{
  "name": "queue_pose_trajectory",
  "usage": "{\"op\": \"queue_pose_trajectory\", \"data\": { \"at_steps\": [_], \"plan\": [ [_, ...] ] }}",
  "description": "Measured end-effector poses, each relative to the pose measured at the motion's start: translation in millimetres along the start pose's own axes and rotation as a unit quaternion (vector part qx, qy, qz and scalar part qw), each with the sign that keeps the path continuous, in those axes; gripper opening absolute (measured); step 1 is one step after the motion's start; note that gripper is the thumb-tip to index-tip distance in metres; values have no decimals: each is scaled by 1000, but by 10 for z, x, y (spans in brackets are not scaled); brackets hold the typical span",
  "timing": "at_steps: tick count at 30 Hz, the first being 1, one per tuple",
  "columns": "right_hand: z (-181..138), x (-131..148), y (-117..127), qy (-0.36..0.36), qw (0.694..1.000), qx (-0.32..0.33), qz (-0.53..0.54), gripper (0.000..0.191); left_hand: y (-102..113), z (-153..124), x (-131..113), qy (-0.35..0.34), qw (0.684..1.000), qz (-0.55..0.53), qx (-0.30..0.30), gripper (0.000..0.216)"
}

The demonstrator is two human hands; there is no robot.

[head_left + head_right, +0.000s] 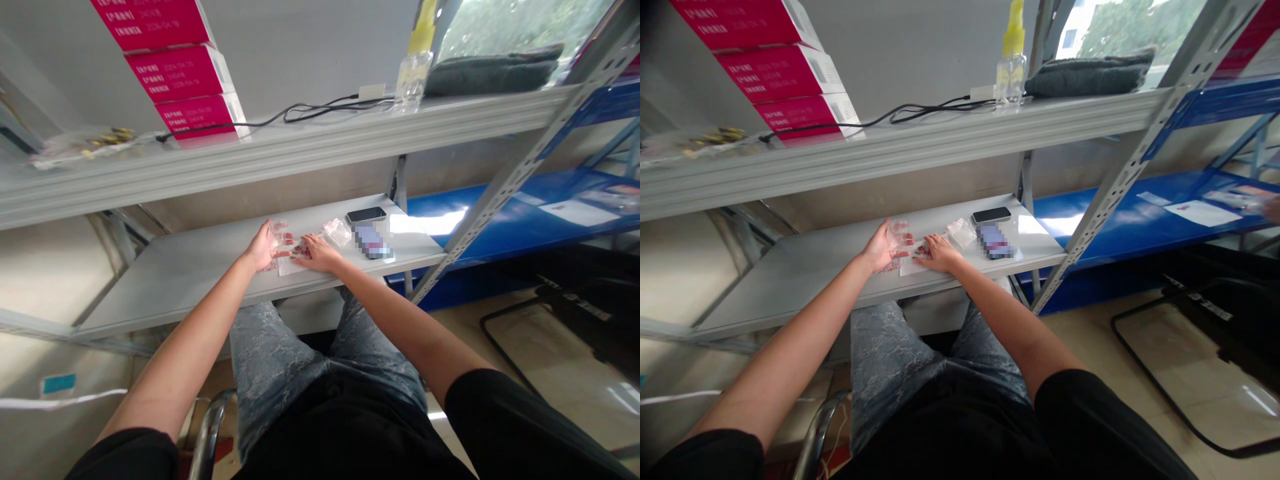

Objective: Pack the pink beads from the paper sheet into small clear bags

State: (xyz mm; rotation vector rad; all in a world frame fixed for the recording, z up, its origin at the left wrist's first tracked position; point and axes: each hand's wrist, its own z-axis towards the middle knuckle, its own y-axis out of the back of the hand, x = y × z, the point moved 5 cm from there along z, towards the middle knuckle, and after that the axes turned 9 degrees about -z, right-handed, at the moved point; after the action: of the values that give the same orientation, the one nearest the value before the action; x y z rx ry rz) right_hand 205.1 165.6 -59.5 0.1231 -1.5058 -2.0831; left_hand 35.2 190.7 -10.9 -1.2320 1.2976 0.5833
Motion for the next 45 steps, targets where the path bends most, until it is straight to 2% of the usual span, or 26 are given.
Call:
{"op": "queue_pose_trajectory", "data": {
  "at_steps": [7,12,15,21,26,31,37,40,42,45],
  "plan": [
    [-3,-35,-30,-9,1000,-18,13,84,5,-109,58,8,997,62,-37,79],
    [-36,-32,11,-19,999,-27,32,82,-67,-239,124,-12,999,43,1,61],
    [-55,-30,55,-23,998,-33,51,75,-52,-244,174,-49,997,53,-8,58],
    [-95,-28,149,-44,995,-66,59,43,32,-173,204,-148,968,171,-111,53],
    [-144,-13,268,-51,990,-114,60,31,16,-150,196,-213,934,264,-111,42],
    [-163,-69,375,-134,962,-150,184,34,-73,-213,199,-234,919,293,-122,41],
    [-33,-14,253,-129,910,-77,385,41,-236,-222,286,-229,919,301,-112,43],
    [23,-269,315,-170,904,-92,381,41,-212,-235,301,-227,916,312,-109,39],
    [37,-575,439,-220,924,-90,299,40,-135,-266,290,-229,916,312,-109,36],
    [53,-1037,667,-243,939,-67,235,31,49,-315,267,-225,925,283,-114,33]
  ]
}}
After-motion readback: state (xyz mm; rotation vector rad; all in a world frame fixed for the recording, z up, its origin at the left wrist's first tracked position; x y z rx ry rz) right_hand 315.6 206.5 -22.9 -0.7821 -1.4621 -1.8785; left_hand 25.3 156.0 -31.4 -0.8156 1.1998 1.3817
